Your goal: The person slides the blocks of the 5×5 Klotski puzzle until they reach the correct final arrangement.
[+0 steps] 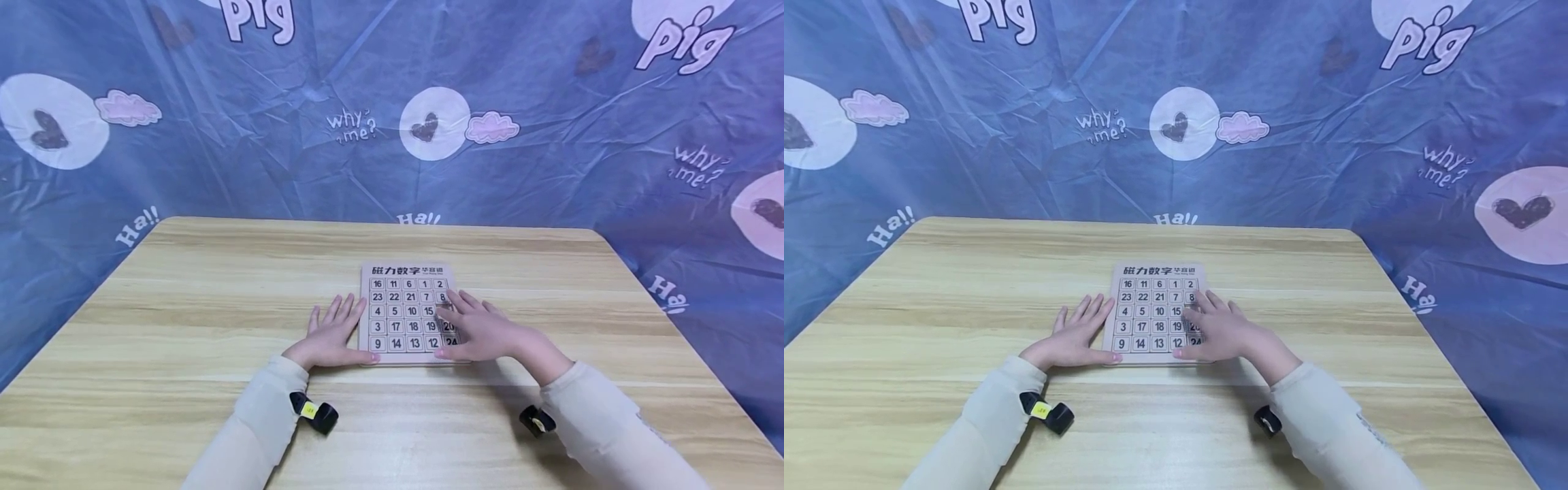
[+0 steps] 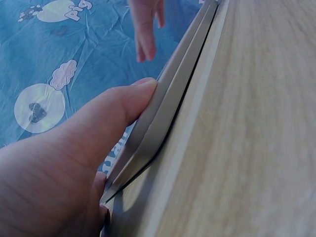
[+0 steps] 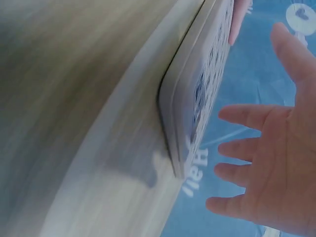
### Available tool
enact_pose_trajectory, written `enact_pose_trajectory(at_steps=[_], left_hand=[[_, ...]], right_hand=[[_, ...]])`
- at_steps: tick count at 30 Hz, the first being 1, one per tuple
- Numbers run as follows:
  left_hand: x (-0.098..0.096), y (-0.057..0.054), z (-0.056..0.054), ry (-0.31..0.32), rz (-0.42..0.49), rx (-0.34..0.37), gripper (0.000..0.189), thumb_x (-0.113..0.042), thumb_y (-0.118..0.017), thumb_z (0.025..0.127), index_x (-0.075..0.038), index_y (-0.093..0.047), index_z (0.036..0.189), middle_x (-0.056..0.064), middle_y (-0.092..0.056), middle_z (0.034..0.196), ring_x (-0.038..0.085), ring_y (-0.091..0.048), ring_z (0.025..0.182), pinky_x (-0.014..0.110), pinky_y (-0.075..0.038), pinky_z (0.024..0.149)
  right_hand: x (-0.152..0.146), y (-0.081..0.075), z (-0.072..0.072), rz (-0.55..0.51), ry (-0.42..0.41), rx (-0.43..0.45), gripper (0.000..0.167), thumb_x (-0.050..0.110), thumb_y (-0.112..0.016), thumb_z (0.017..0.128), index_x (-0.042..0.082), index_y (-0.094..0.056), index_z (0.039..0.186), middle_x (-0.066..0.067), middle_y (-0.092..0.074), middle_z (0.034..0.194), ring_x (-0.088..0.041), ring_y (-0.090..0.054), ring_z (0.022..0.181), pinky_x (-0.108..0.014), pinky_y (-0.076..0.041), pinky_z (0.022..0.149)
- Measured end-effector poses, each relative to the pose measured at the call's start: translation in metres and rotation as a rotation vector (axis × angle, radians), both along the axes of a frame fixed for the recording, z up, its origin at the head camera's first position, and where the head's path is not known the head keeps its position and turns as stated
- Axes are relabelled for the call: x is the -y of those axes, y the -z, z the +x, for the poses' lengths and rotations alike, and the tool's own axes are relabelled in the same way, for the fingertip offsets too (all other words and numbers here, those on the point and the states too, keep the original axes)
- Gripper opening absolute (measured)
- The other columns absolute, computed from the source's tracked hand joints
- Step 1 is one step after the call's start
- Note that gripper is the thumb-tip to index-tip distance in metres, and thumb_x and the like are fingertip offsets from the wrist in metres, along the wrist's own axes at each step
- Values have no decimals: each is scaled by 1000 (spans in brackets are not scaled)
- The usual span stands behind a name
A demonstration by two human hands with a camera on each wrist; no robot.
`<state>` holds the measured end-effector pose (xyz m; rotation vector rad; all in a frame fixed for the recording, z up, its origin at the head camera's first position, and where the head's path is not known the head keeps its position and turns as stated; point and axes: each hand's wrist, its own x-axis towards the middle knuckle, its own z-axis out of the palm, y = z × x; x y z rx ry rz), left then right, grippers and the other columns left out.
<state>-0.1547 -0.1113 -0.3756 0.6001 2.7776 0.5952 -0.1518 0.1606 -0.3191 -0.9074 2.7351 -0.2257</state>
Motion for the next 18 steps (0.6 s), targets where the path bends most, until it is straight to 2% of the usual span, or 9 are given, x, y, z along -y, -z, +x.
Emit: enact_pose_trajectory(at_steps=[11,18], left_hand=[[0,3,-1,20,5,-14,104,-67,-53,65,-13,-5,140,14,1,142,29,9,127,53,12,94],[1,2,-1,27,37,-15,103,-65,-54,66,-12,-6,140,16,0,142,30,8,127,53,13,93]], right_hand=[[68,8,-8,75,-63,-7,81,68,-40,73,20,-27,136,-16,-7,141,-37,-4,126,-60,-10,92],[77,9,-9,138,-45,-15,78,69,-37,73,23,-29,136,-14,-6,142,-35,-3,126,-59,-10,93]])
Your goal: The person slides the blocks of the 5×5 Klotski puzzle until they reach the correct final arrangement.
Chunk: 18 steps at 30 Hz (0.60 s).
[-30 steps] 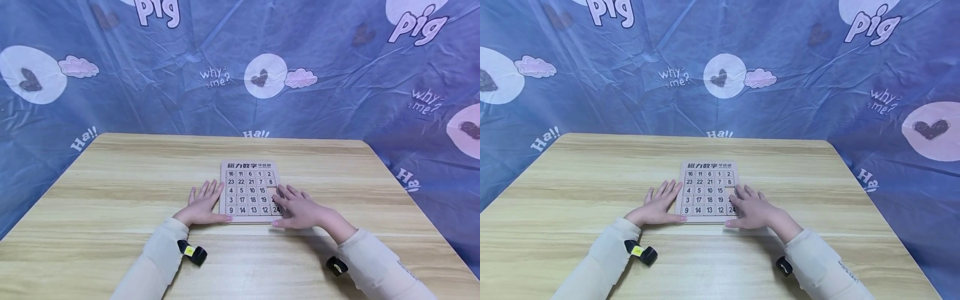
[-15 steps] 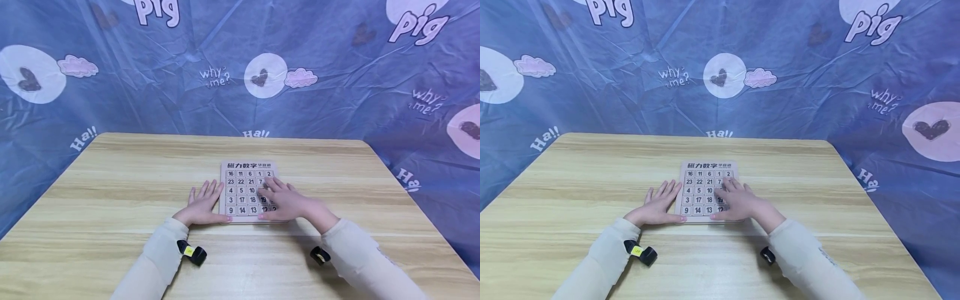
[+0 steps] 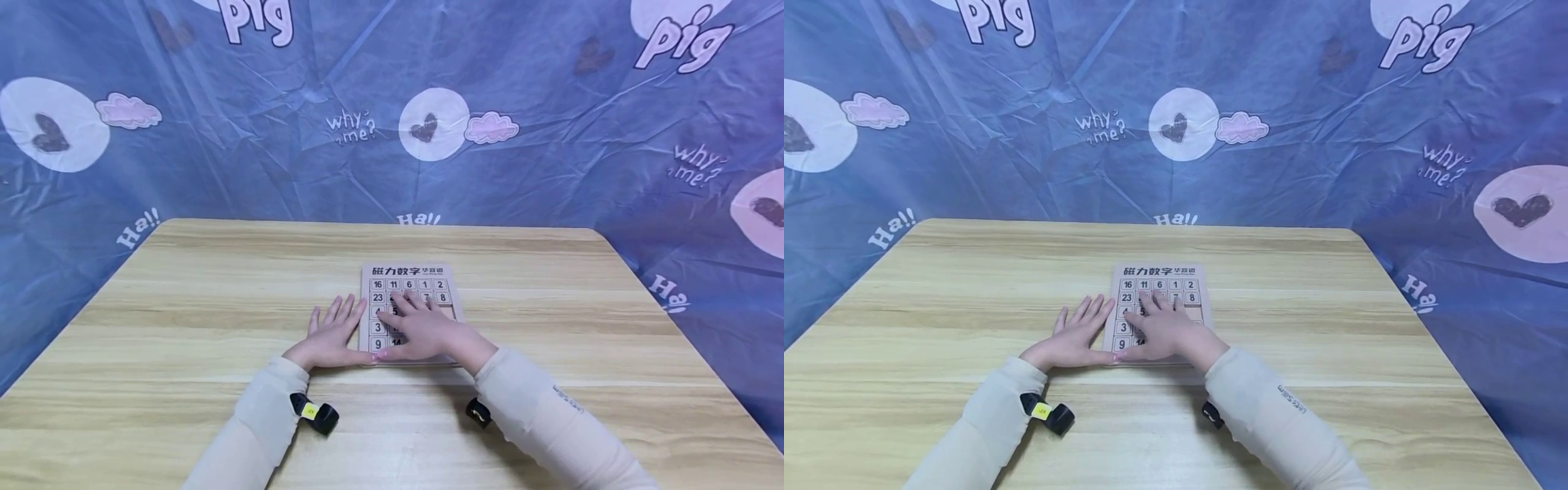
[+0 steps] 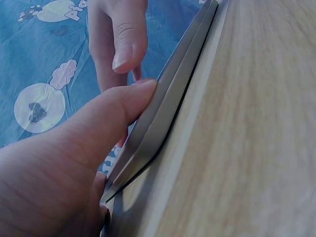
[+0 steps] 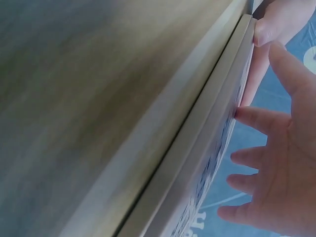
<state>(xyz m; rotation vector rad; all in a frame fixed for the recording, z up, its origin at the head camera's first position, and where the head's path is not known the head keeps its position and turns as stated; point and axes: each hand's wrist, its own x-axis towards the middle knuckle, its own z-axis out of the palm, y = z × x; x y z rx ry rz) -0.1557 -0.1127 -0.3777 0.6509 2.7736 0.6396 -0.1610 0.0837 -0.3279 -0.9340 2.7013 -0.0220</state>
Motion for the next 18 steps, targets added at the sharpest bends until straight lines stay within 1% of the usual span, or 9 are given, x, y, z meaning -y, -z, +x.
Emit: enact_pose_trajectory(at_steps=[5,9,13,18], left_hand=[[-1,-3,1,-14,-29,10,104,-67,-54,65,-14,-4,140,12,2,142,28,9,127,53,13,94],[-2,-2,2,-16,-33,6,104,-68,-53,65,-14,-5,140,12,2,142,28,9,127,53,12,94],[-2,-2,1,-17,-33,5,104,-68,-53,65,-14,-5,140,12,1,142,28,8,127,53,12,94],[-2,-2,2,-23,-30,6,104,-67,-54,65,-14,-6,140,12,1,142,28,8,127,53,12,94]], right_hand=[[-6,-1,0,10,22,11,75,67,-38,75,24,-30,135,-13,-7,142,-36,-4,126,-58,-8,94],[-12,-1,0,-3,33,27,71,64,-40,77,23,-31,135,-13,-8,142,-36,-3,126,-58,-7,94],[-18,-1,1,-5,45,13,70,62,-42,77,23,-33,134,-12,-11,142,-34,-5,126,-59,-8,94],[-23,-1,1,-1,39,-4,71,63,-41,77,22,-33,134,-14,-12,141,-35,-6,126,-59,-8,94]])
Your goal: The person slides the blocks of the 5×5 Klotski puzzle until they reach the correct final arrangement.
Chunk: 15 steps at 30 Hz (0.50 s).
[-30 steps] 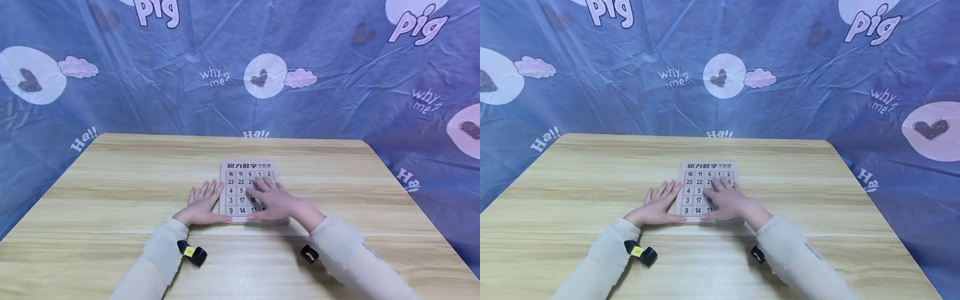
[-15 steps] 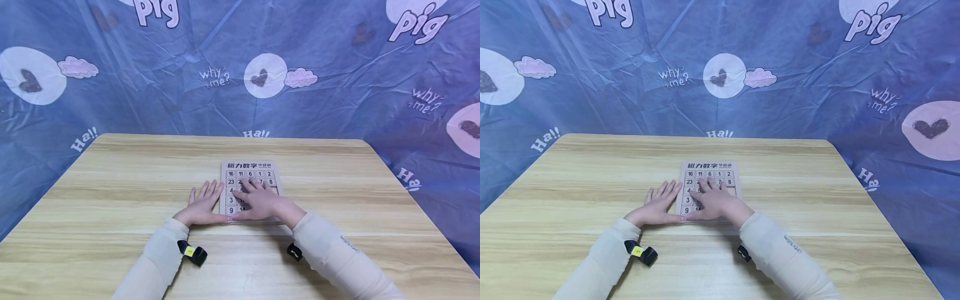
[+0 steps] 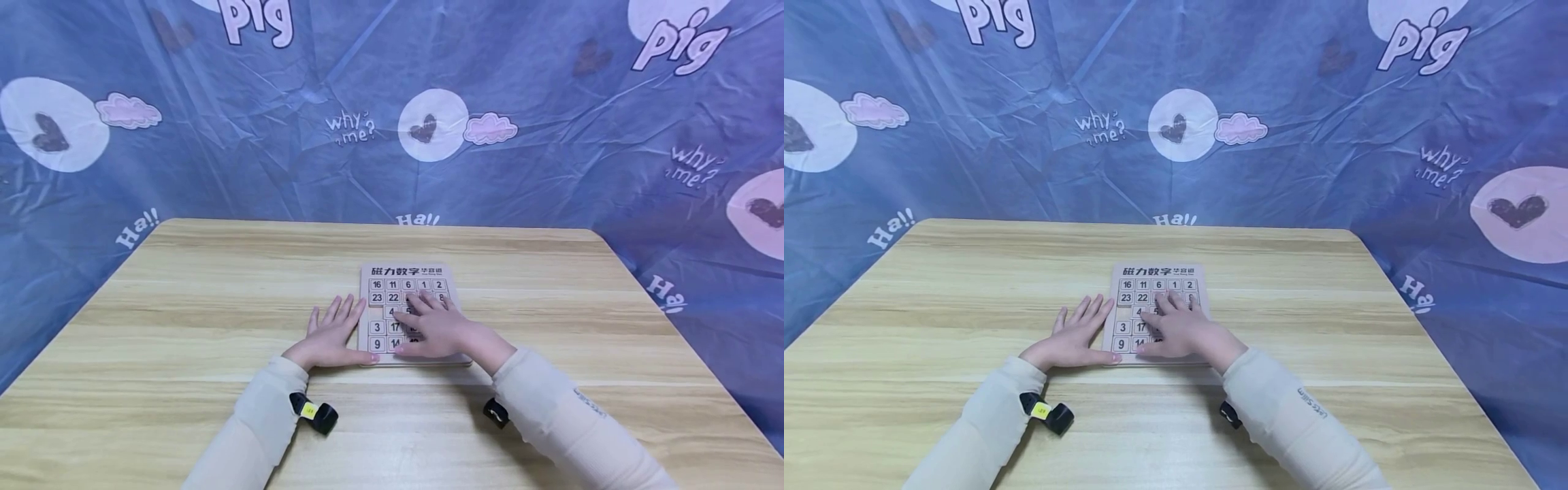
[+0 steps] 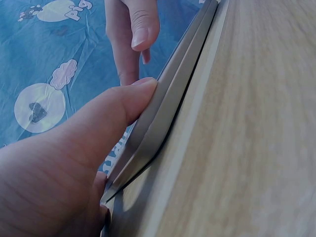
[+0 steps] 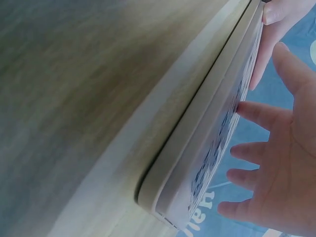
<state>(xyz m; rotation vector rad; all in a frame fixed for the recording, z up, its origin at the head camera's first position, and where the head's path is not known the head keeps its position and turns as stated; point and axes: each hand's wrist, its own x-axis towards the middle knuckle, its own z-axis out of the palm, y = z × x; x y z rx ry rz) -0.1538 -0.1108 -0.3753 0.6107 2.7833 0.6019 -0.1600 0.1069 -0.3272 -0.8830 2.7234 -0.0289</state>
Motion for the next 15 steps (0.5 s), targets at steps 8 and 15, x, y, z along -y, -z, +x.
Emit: enact_pose_trajectory(at_steps=[8,15], left_hand=[[-1,1,-1,2,3,-6,104,-67,-54,65,-14,-5,140,12,0,142,29,8,127,53,12,94],[0,0,1,-2,-4,-3,104,-66,-54,65,-14,-5,140,12,2,142,28,8,127,53,11,94]], right_hand=[[-4,0,1,-2,0,-10,72,63,-42,77,20,-32,134,-15,-10,141,-36,-5,126,-59,-10,93],[-1,2,13,-63,-90,-58,72,64,-38,78,18,-33,134,-15,-13,141,-36,-7,126,-59,-9,94]])
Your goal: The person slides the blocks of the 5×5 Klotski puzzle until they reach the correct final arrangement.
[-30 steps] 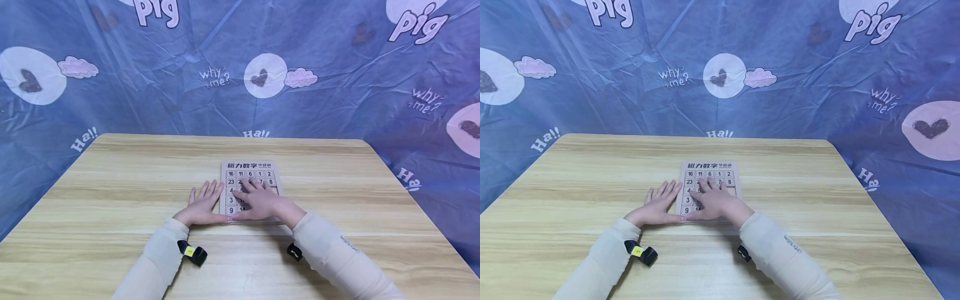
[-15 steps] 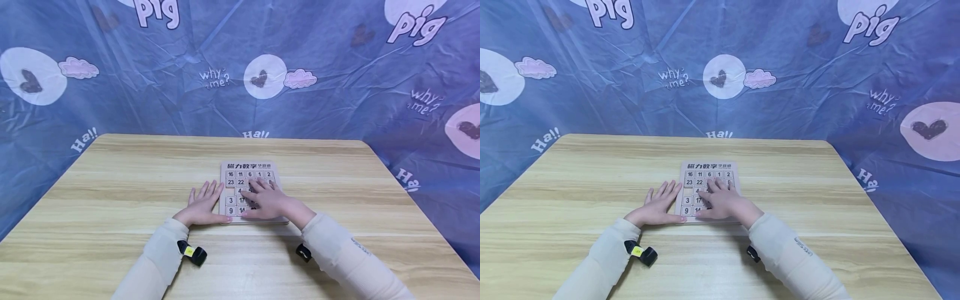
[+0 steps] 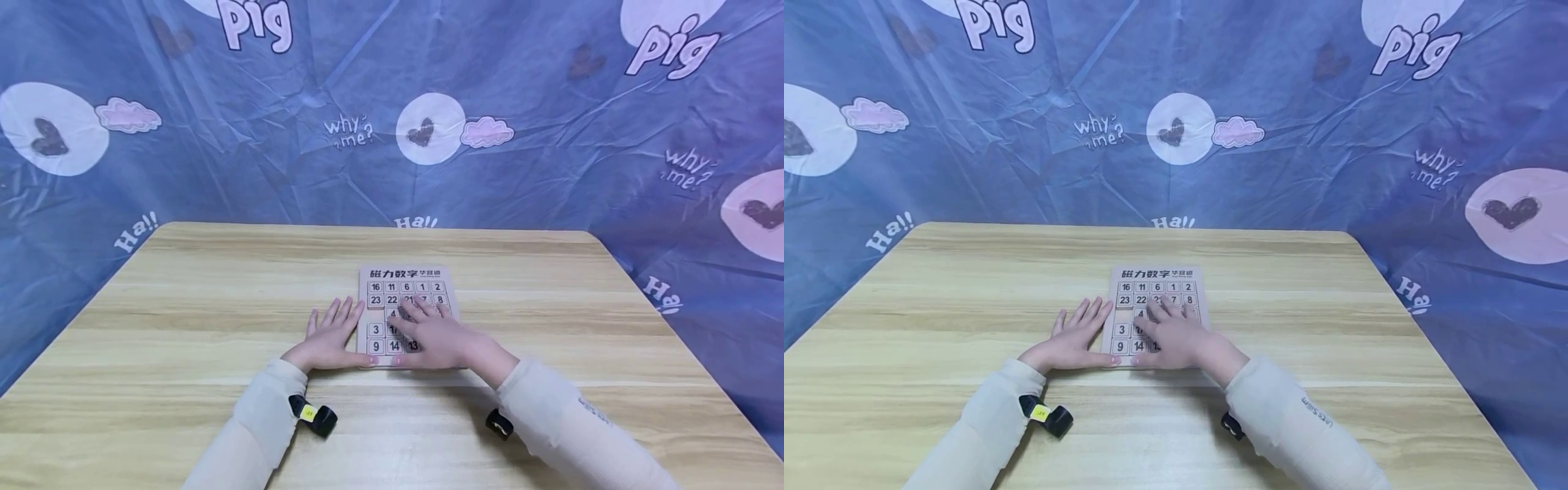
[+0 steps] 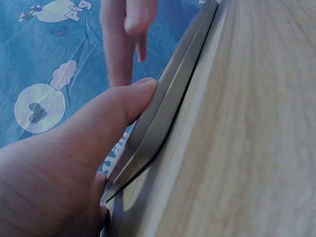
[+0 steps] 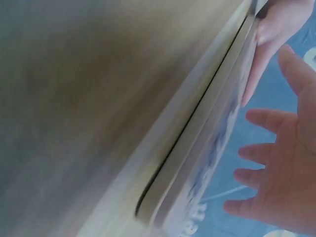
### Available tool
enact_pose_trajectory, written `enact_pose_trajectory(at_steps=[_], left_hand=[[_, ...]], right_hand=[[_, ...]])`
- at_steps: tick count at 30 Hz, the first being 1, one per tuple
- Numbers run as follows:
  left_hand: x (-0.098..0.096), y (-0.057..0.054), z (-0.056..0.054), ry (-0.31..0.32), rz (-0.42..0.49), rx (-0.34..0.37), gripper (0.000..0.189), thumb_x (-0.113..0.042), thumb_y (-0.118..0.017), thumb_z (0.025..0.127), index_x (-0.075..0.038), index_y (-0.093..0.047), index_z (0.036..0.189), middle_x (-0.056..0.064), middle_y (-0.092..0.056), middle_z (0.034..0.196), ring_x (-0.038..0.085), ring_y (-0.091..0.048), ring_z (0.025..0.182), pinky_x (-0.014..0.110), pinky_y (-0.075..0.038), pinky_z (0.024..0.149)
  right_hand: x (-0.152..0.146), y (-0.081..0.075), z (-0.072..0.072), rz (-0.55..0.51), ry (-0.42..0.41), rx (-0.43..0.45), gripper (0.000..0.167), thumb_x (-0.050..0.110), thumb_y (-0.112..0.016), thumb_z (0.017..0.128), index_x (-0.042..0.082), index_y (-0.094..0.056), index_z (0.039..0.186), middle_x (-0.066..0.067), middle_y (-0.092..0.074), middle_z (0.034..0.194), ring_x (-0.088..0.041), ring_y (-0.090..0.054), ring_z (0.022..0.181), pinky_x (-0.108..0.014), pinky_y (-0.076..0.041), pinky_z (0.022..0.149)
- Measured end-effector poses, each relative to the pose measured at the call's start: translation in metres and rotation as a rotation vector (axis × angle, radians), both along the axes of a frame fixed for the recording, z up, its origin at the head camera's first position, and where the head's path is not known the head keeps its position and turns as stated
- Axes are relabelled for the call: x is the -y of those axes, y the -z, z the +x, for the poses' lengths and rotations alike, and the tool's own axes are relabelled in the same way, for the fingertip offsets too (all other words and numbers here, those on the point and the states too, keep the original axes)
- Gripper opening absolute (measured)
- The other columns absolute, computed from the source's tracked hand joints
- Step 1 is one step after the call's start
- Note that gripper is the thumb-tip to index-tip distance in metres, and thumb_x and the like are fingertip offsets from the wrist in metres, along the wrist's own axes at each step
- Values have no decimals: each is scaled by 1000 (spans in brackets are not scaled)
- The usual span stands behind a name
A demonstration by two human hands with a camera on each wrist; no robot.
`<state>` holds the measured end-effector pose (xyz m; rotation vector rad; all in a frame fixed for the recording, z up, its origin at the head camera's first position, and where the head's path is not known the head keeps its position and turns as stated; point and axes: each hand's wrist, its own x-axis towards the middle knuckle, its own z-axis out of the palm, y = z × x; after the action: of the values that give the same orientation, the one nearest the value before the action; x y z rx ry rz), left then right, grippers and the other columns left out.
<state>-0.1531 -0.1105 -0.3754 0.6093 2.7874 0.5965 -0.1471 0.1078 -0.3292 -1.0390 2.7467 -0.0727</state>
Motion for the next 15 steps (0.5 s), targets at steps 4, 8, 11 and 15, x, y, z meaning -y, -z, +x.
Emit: enact_pose_trajectory(at_steps=[4,8,11,15], left_hand=[[0,0,0,5,13,-7,103,-67,-54,65,-13,-5,140,13,1,142,29,8,127,54,11,93],[0,0,0,4,15,-10,103,-66,-54,66,-13,-5,140,14,1,142,29,8,127,54,11,93],[0,1,0,7,13,-8,102,-66,-53,66,-13,-5,140,14,0,142,29,8,127,54,11,93],[1,1,-1,6,20,-7,102,-66,-54,67,-13,-6,140,14,0,142,30,8,127,55,11,93]], right_hand=[[4,-3,14,-26,-104,7,68,62,-39,79,21,-36,133,-15,-13,141,-37,-7,126,-60,-8,93],[8,-4,22,1,-143,27,66,62,-38,79,23,-38,132,-14,-12,141,-36,-6,126,-60,-9,93],[9,-3,23,21,-133,23,65,62,-40,78,24,-38,131,-14,-13,141,-35,-6,126,-60,-10,92],[10,0,20,24,-104,10,63,59,-42,80,25,-37,132,-15,-14,141,-36,-9,126,-61,-11,92]])
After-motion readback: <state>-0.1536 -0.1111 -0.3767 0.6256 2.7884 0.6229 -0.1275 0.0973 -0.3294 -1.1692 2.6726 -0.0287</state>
